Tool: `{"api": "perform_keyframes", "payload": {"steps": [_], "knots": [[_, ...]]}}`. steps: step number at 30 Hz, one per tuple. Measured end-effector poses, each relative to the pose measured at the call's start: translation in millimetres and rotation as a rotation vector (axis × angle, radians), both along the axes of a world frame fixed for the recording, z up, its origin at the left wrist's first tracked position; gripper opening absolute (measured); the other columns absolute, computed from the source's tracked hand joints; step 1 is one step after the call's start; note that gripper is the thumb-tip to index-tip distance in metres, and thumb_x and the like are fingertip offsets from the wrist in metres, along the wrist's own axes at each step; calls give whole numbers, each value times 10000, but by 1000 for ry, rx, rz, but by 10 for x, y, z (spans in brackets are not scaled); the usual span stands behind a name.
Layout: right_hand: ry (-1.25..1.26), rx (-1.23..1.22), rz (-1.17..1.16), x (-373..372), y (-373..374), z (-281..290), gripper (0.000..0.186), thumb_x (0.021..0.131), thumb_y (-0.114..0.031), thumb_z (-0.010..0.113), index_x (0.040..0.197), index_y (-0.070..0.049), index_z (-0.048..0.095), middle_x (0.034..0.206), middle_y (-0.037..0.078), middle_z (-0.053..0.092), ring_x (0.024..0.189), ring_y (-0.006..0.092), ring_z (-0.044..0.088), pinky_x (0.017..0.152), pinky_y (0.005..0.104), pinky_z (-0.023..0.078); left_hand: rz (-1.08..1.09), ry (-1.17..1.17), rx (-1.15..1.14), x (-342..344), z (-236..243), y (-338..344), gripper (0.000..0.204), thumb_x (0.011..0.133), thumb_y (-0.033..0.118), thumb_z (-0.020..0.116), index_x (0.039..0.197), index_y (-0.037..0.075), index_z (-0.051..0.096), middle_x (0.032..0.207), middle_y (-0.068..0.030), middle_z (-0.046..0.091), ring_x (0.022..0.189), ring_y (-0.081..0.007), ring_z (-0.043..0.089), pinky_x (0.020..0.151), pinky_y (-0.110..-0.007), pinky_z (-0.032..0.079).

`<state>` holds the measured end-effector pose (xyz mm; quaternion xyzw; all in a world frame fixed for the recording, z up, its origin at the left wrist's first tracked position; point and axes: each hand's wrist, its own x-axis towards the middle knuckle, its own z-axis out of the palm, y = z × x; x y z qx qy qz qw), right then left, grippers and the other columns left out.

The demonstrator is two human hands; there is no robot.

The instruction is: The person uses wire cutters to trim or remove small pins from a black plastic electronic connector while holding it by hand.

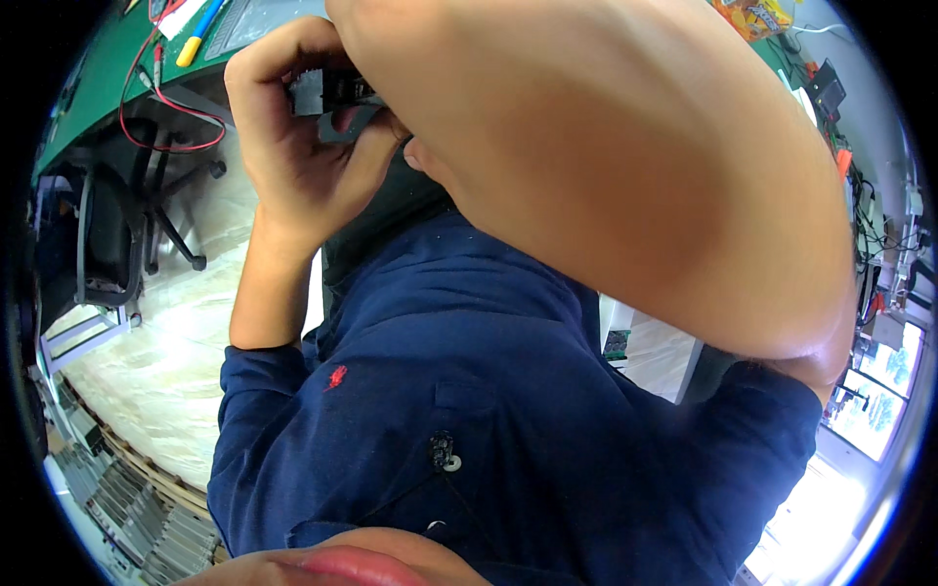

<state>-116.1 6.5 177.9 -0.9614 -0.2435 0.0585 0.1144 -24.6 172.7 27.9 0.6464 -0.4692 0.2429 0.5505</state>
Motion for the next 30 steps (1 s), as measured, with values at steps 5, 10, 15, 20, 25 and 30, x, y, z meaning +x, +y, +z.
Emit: {"api": "perform_keyframes", "payload": {"steps": [5,10,15,20,25,30], "knots": [[3,0,-1,-23,-21,-12,230,755,-30,810,929,-24,659,801,4,633,630,54,478,535,197,331,-10,-101,0,52,5,-32,628,696,-119,754,1220,-1,430,1073,-101,585,855,-103,565,668,-198,466],[5,7,15,-9,-36,-42,221,756,-23,805,924,-23,662,805,7,638,632,58,481,535,199,333,-127,32,-68,60,-90,-34,604,687,-135,736,1189,10,433,1095,-109,579,841,-109,556,653,-194,450],[6,7,21,6,-53,-53,212,757,-16,801,919,-21,665,810,11,643,633,61,483,535,201,335,-142,-42,-72,84,9,-71,569,678,-144,702,1154,14,434,1100,-133,572,893,-142,567,665,-202,455],[10,7,25,15,-64,-50,204,758,-10,797,915,-19,667,814,14,648,635,64,486,536,202,337,-67,-132,-35,98,45,-48,551,664,-126,689,1131,12,432,1082,-150,565,931,-188,573,795,-262,485],[12,5,34,33,-69,-47,195,759,-3,792,910,-17,670,818,18,653,637,67,489,536,204,340,-105,-85,-59,88,60,-60,563,665,-110,719,1128,21,427,1066,-149,559,946,-201,568,873,-299,476],[11,4,38,42,-59,-36,187,759,3,788,905,-15,673,822,21,657,638,70,492,537,206,342,-294,20,-144,128,10,-71,536,738,-51,770,1131,30,415,1051,-141,544,933,-188,561,843,-296,481]]}}
